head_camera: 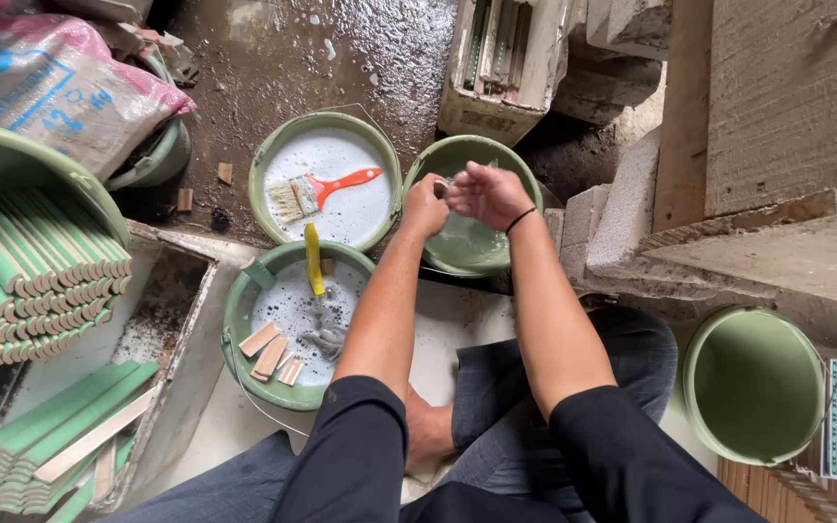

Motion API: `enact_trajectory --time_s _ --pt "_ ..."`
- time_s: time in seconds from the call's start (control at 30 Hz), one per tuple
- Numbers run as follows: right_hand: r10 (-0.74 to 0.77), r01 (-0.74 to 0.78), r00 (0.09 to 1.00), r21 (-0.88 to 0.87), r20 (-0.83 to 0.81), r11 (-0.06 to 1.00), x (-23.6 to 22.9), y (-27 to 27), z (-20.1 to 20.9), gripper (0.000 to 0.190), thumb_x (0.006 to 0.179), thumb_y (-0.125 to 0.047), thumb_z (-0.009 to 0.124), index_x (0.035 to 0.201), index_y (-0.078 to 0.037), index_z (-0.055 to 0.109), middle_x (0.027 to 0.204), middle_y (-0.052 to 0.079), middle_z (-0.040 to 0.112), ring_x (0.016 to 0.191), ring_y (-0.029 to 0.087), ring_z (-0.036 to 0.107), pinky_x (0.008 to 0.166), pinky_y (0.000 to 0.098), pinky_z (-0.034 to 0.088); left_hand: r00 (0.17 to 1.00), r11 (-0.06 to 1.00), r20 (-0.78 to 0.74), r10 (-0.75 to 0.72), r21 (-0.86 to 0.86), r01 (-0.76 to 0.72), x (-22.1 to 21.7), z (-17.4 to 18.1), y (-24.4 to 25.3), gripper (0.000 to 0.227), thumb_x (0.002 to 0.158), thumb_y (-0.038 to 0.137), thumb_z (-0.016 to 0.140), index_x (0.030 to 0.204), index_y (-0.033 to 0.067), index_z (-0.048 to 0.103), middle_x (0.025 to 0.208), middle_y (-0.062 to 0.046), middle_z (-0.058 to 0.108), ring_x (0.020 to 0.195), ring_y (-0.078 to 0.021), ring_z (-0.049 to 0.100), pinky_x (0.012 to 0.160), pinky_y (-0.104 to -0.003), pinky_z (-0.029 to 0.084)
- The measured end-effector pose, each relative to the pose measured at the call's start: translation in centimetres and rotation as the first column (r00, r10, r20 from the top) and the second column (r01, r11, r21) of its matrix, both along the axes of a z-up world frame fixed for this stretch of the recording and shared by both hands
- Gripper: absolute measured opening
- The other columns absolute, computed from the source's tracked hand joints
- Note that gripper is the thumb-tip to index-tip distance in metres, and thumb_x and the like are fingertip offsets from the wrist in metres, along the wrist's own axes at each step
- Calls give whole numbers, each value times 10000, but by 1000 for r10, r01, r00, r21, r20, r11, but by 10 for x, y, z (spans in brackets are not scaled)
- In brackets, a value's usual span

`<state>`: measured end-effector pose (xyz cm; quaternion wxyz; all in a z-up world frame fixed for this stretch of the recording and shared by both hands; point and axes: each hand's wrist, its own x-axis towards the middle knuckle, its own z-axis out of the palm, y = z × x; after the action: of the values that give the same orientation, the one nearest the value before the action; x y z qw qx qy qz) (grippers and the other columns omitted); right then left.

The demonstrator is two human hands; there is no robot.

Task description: The person sits cross-legged and repeatedly cleans small wooden sticks by scrubbing them with a cloth in a soapy bucket, then rinsing them in a second bucket of water. The person handles the sticks one at a time, scrubbing and rinsing each before moving to the next.

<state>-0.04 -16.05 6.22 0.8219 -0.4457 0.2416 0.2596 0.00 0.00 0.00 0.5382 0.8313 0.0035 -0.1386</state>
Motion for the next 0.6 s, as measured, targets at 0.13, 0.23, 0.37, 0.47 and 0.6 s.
enact_trajectory --time_s 0.13,0.23,0.37,0.47,0.6 --pt "112 -68 981 -255 159 964 -20 20 80 305 953 -238 688 1173 -30 725 1088 162 763 986 301 769 869 466 637 999 997 9 -53 60 53 -11 39 5 270 866 70 594 1111 129 692 1048 -203 724 1109 -410 678 1021 -526 524" --pt "46 45 982 -463 184 885 -18 0 42 322 974 -266 667 1264 -134 710 1091 131 771 956 281 782 794 452 664 997 997 -41 -62 -50 60 -14 75 6 423 904 62 536 1264 253 647 1166 -189 734 1197 -407 651 1101 -528 482" --pt "-100 100 994 -672 39 733 -12 -38 -62 358 898 -352 737 1252 -304 718 1092 26 744 851 255 739 685 527 665 996 971 19 -82 -223 84 -4 94 3 412 955 32 559 1269 267 683 1204 -60 761 1198 -283 684 1048 -436 546" --pt "-291 207 953 -521 -83 828 -26 -34 -70 512 930 -372 725 1395 -224 570 1284 178 574 1033 427 660 807 694 599 993 908 115 -34 -412 79 -4 119 1 376 933 -19 570 1221 183 705 1169 -98 761 1138 -240 704 1029 -406 566" --pt "-584 603 788 51 -194 796 -14 -36 -93 391 992 -135 643 1323 15 497 1132 235 510 1005 435 685 817 531 656 984 576 63 165 -816 -44 -10 125 -4 332 913 -134 555 1167 30 691 1177 -172 731 1148 -259 673 1065 -428 547"
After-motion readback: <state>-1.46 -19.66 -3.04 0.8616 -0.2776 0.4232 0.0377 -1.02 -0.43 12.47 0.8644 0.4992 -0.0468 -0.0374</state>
